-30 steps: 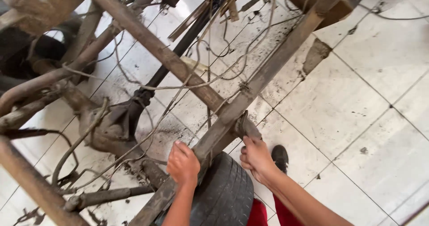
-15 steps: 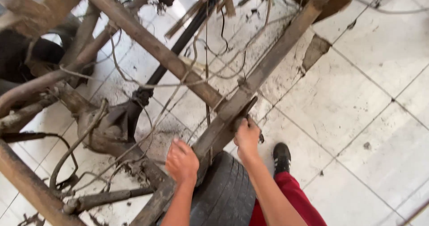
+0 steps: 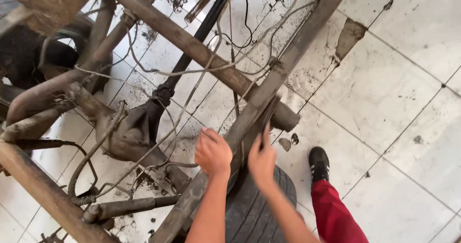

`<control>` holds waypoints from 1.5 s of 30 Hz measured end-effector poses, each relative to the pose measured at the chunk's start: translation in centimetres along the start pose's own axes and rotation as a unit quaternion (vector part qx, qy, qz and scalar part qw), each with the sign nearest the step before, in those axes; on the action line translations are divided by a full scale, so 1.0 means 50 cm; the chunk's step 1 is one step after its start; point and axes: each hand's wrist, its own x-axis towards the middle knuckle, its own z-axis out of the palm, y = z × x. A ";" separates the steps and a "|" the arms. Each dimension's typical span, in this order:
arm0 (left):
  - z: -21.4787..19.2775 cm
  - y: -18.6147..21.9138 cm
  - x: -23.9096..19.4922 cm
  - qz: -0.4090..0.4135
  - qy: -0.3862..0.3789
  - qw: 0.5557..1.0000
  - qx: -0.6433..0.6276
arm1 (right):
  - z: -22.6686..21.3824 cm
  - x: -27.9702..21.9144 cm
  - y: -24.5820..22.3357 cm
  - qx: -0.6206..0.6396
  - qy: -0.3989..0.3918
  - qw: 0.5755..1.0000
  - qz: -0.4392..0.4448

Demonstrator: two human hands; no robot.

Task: The person uses a wire brush to scrub the metal frame of a vehicle, focusing on removing rust and dirt from the chassis and surrounding components. The person moves along the frame, scrubbing different sections including areas near the exhaust pipe and suspension parts.

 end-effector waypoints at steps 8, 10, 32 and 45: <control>-0.009 0.011 0.004 -0.007 -0.014 1.000 -0.013 | 0.015 0.043 0.071 0.043 0.021 0.994 -0.099; 0.021 -0.006 0.023 -0.005 -0.030 0.999 -0.020 | 0.012 0.087 0.080 0.029 0.019 0.987 -0.156; -0.010 0.020 -0.002 0.145 -0.008 0.988 0.059 | -0.053 0.204 0.047 0.215 -0.130 0.947 0.199; -0.023 0.018 -0.002 0.154 -0.056 0.981 0.102 | -0.066 0.171 0.033 0.326 -0.123 0.914 0.208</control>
